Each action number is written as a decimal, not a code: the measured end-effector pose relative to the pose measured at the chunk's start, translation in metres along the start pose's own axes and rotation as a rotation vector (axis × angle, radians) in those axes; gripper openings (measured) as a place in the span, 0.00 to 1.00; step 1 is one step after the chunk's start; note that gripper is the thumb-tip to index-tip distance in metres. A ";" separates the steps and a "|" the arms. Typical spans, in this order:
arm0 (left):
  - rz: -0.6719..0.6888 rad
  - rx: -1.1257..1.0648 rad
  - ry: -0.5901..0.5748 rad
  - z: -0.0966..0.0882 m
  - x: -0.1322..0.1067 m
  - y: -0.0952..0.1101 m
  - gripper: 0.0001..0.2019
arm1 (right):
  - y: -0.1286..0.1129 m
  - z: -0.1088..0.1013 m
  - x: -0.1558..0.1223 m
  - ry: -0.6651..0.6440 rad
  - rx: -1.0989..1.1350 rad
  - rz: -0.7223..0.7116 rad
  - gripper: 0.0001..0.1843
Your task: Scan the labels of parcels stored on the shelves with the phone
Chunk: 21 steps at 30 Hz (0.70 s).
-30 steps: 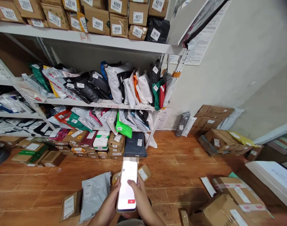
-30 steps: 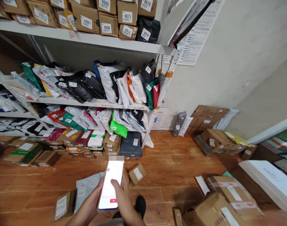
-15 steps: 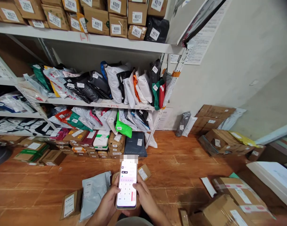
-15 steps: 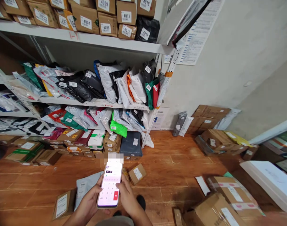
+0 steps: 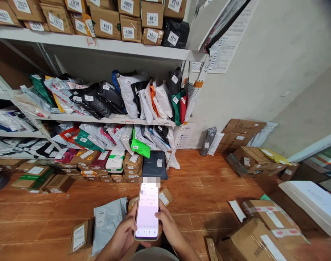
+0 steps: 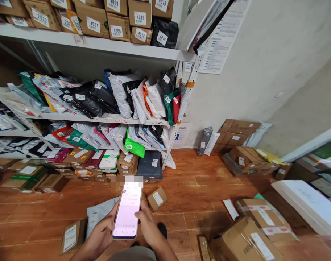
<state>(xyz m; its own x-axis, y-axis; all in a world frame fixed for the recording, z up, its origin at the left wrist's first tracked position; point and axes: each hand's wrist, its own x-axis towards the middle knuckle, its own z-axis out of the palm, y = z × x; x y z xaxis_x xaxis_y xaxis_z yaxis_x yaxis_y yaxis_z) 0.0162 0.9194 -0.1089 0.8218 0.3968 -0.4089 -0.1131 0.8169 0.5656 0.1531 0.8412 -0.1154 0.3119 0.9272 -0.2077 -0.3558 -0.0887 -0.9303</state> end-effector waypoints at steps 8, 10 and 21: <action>-0.015 0.064 -0.043 0.004 -0.002 0.004 0.53 | -0.002 0.006 0.001 0.076 0.048 0.014 0.17; -0.010 0.062 -0.055 0.002 -0.002 0.004 0.52 | 0.000 0.006 0.001 0.075 0.062 0.004 0.16; 0.021 0.080 -0.040 -0.001 -0.001 0.005 0.45 | 0.006 0.012 0.007 0.150 0.131 0.004 0.21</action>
<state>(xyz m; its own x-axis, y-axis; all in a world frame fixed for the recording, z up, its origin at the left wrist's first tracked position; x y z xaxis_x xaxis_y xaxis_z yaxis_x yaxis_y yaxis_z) 0.0140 0.9232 -0.1064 0.8414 0.3950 -0.3689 -0.0864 0.7720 0.6297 0.1429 0.8513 -0.1189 0.4348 0.8612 -0.2631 -0.4661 -0.0348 -0.8840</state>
